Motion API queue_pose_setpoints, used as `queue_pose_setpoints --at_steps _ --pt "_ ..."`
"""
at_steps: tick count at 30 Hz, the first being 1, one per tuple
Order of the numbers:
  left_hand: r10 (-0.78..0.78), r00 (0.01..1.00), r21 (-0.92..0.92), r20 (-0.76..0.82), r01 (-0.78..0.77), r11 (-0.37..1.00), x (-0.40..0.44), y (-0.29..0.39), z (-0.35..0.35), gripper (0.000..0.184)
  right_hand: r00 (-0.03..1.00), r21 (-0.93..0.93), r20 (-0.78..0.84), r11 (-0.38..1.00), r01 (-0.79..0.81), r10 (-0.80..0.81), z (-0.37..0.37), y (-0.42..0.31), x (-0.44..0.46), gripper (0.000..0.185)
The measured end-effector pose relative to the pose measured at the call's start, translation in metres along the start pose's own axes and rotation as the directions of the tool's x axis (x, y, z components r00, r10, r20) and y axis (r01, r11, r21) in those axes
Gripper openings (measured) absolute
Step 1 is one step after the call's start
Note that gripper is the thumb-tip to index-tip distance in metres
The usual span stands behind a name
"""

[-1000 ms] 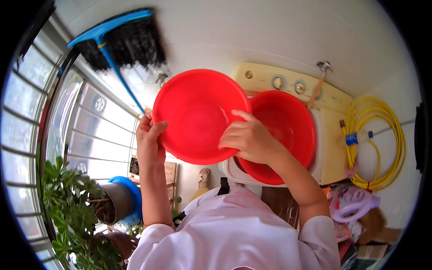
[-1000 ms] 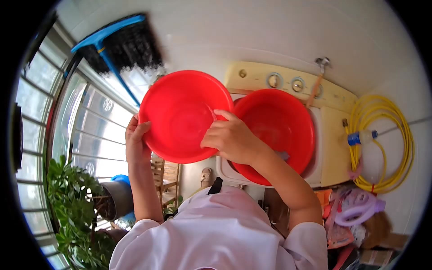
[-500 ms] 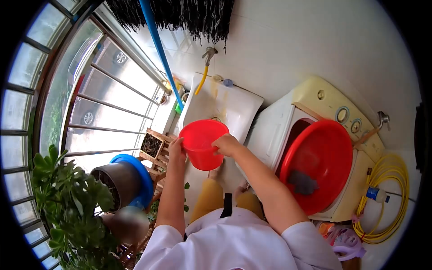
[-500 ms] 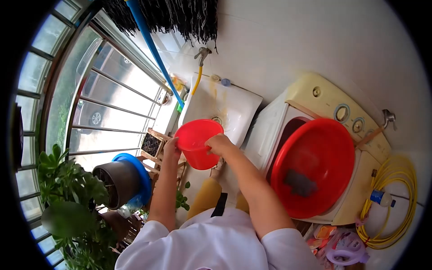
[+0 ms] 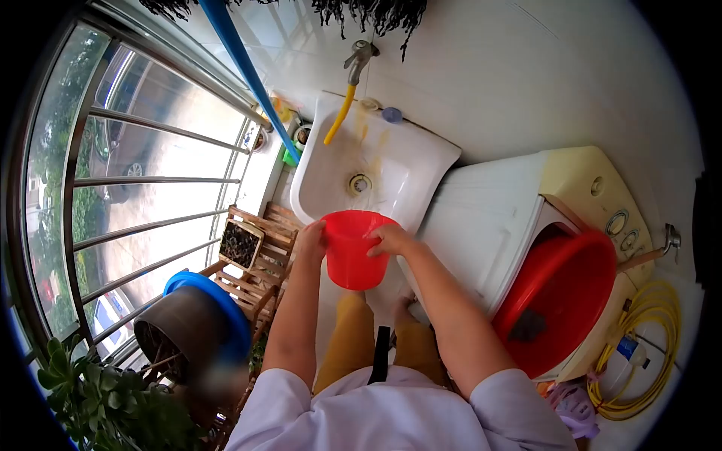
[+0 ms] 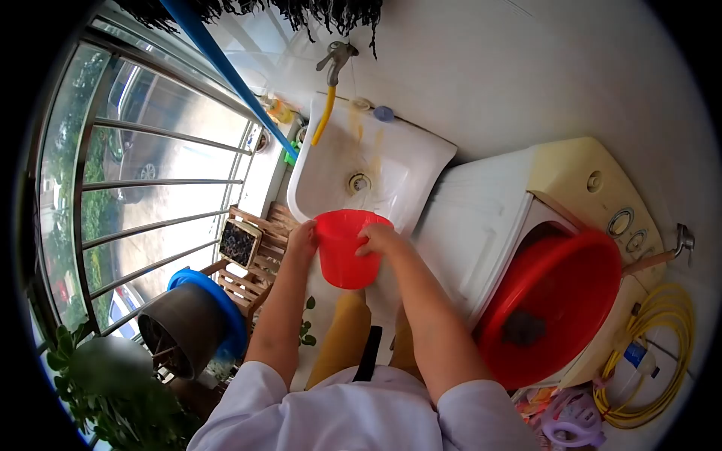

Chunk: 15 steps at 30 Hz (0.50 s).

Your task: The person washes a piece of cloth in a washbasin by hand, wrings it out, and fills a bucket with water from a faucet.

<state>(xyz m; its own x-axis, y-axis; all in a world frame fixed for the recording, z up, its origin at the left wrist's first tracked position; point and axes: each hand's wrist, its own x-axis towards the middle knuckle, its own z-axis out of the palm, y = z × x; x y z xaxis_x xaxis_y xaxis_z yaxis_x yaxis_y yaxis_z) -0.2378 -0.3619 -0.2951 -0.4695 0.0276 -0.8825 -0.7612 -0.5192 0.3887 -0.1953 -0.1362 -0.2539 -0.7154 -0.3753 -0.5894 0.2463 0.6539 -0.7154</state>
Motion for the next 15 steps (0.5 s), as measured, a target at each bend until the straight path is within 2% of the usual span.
queue_pose_setpoints --at_steps 1,2,3,5,7,8,9,11,13,15 --pt "-0.027 0.997 0.001 0.079 0.027 1.000 0.009 0.001 -0.005 0.005 1.000 0.003 0.005 1.000 -0.001 0.001 -0.004 0.002 0.004 0.034" --pt "-0.054 0.986 0.004 0.158 0.054 0.999 0.008 0.006 -0.002 0.006 0.995 0.043 0.081 0.998 -0.055 0.051 -0.008 0.003 0.009 0.036" --pt "-0.056 0.986 0.004 0.155 0.056 0.998 0.007 0.008 0.003 0.006 0.983 0.079 0.156 0.991 -0.112 0.099 -0.011 0.003 0.012 0.039" --pt "-0.007 0.998 -0.015 -0.067 0.006 1.000 0.003 0.008 0.016 0.021 0.978 0.086 0.169 0.986 -0.141 0.125 -0.018 -0.002 0.015 0.035" --pt "-0.023 0.999 -0.018 -0.049 0.022 1.000 0.012 0.009 0.013 0.028 0.972 0.092 0.183 0.981 -0.169 0.151 -0.027 -0.012 0.013 0.031" --pt "-0.039 0.999 -0.018 -0.029 0.039 0.999 0.015 0.010 0.012 0.035 0.967 0.170 0.198 0.966 -0.193 0.158 -0.031 -0.016 0.011 0.028" --pt "-0.040 0.999 -0.018 -0.030 0.039 0.999 0.017 0.010 0.011 0.035 0.963 0.247 0.213 0.945 -0.216 0.165 -0.033 -0.019 0.011 0.026" --pt "-0.048 0.999 -0.086 -0.015 0.046 0.995 0.019 0.012 0.010 0.037 0.969 0.270 0.204 0.943 -0.194 0.141 -0.036 -0.018 0.013 0.028" --pt "-0.050 0.999 -0.078 0.014 0.051 0.996 0.020 0.014 0.010 0.039 0.974 0.295 0.196 0.940 -0.172 0.117 -0.038 -0.015 0.015 0.029" --pt "-0.049 0.998 -0.072 0.046 0.052 0.996 0.015 0.019 0.017 0.040 0.921 0.512 0.295 0.772 -0.377 0.254 -0.043 -0.016 0.016 0.030"
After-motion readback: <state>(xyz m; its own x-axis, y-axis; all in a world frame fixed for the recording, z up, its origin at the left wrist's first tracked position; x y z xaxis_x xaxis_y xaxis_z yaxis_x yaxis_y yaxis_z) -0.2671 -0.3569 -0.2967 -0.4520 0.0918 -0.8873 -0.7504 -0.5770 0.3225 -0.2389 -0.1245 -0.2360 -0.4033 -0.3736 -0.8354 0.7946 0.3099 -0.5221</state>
